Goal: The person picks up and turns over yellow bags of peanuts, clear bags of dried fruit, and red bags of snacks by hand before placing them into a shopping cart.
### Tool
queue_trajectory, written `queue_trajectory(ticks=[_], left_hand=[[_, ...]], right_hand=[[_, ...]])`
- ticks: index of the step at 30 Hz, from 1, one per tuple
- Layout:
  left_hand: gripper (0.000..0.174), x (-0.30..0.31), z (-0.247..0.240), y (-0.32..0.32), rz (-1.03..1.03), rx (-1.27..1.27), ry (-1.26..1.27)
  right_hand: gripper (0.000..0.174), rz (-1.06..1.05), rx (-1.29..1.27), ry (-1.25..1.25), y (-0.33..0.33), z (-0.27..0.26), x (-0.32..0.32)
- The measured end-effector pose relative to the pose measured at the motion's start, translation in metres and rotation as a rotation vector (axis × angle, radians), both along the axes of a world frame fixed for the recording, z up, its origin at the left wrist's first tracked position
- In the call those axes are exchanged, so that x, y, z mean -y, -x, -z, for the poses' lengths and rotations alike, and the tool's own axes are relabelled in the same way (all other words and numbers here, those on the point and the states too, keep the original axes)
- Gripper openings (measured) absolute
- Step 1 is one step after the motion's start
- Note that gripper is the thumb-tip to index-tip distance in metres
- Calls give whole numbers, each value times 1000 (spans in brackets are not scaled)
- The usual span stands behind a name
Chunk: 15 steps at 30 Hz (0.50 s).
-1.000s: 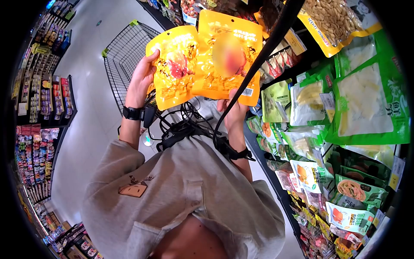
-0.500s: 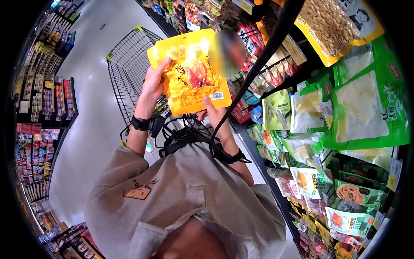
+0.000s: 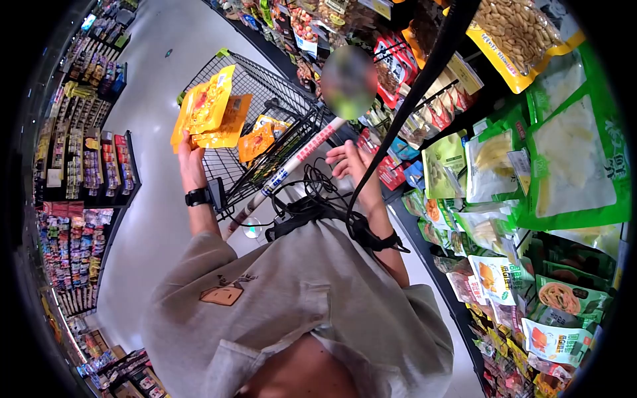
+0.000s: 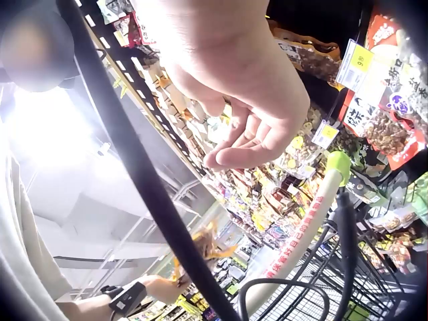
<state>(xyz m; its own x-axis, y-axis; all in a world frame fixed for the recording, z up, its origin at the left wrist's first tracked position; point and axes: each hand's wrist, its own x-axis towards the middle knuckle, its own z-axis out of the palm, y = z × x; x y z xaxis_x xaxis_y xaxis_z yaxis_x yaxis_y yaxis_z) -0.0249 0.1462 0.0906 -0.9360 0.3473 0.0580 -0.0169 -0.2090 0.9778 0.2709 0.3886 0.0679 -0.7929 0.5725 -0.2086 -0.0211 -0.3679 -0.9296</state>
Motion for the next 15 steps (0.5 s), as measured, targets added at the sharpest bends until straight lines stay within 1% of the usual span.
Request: queue_trajectory(ticks=[1, 3, 4, 5, 6, 7, 9, 10, 11, 13, 14, 15], left_hand=[[37, 5, 7, 0, -3, -7, 6], [42, 17, 23, -3, -165, -331, 533], [38, 27, 41, 6, -218, -303, 687], [31, 35, 66, 18, -174, -305, 638], [30, 47, 96, 28, -164, -180, 605], [28, 54, 113, 36, -152, -57, 571], [23, 50, 106, 15, -117, -116, 743], [26, 47, 96, 3, -120, -69, 813], [26, 49, 104, 6, -120, -66, 815], [30, 53, 125, 11, -89, 56, 581], [34, 54, 131, 14, -67, -87, 589], [34, 52, 126, 15, -69, -85, 591]], right_hand=[[53, 20, -7, 4, 0, 0, -1], [53, 21, -12, 16, 1, -2, -1], [53, 19, -15, 18, 2, -2, -1], [54, 6, -15, 26, 2, -3, 0], [54, -6, -16, 34, 3, -3, 1], [54, -6, -20, 36, 4, -2, 1], [56, -37, 2, 70, 5, 0, 0], [56, -43, -1, 78, 6, 2, -1], [56, -44, 3, 80, 6, 3, -2], [56, -20, -19, 92, 6, 5, -1], [56, -24, -16, 94, 6, 5, -1], [56, -34, -7, 84, 6, 6, -2]])
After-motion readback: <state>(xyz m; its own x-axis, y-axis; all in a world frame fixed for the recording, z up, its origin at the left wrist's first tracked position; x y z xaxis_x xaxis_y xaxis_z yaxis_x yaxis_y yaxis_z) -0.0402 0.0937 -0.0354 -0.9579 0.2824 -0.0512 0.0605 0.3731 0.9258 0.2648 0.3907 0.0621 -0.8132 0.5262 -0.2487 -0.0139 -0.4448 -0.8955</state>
